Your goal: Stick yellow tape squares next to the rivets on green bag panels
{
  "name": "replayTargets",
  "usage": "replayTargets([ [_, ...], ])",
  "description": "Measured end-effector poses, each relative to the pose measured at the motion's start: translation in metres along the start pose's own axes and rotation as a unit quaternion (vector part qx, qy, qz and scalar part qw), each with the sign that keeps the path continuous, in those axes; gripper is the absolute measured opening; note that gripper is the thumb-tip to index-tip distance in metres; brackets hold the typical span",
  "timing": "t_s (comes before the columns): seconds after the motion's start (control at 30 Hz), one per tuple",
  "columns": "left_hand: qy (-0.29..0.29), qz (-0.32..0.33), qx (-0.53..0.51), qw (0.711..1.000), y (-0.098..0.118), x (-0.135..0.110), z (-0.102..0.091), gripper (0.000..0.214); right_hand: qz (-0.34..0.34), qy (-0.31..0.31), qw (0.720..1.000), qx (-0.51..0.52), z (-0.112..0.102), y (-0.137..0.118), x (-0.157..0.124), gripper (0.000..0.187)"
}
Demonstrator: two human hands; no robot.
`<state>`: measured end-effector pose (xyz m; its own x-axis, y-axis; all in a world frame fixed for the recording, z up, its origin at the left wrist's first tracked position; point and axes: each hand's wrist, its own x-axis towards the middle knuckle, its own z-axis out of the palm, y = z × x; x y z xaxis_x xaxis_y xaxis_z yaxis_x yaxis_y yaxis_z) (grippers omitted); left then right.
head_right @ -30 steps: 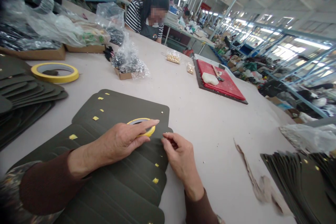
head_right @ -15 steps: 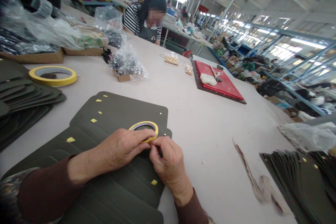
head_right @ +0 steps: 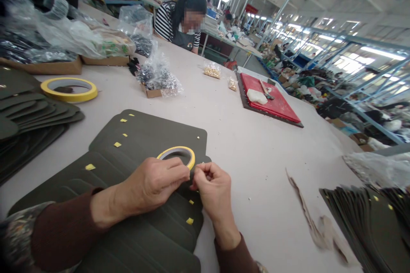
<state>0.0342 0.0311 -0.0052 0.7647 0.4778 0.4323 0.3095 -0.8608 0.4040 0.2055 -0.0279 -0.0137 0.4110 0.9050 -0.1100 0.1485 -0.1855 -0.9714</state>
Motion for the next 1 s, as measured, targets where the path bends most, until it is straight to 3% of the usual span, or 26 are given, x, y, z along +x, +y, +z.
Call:
replayTargets([
  [0.1,-0.01,-0.007,0.025,1.0,0.0,0.0,0.004,0.016,0.05,0.022,0.998,0.024,-0.016,0.008,0.014,0.026],
  [0.23,-0.083,-0.063,0.126,0.987,-0.008,0.003,0.009,0.007,0.084,-0.003,0.996,-0.018,-0.028,0.016,0.024,0.035],
  [0.37,-0.131,-0.078,0.145,0.978,-0.009,0.007,0.01,0.008,0.053,-0.014,0.994,-0.094,-0.023,0.017,0.025,0.035],
  [0.7,-0.134,-0.1,0.132,0.977,-0.007,0.004,0.012,0.015,-0.028,-0.005,0.962,-0.27,-0.012,0.013,0.03,0.026],
  [0.87,-0.15,-0.09,0.132,0.976,-0.008,0.002,0.009,0.016,0.006,0.016,0.972,-0.236,-0.013,0.014,0.028,0.031],
  [1.0,-0.138,-0.074,0.129,0.979,-0.012,0.0,0.009,0.013,-0.011,0.035,0.985,-0.167,-0.02,0.022,0.017,0.033],
])
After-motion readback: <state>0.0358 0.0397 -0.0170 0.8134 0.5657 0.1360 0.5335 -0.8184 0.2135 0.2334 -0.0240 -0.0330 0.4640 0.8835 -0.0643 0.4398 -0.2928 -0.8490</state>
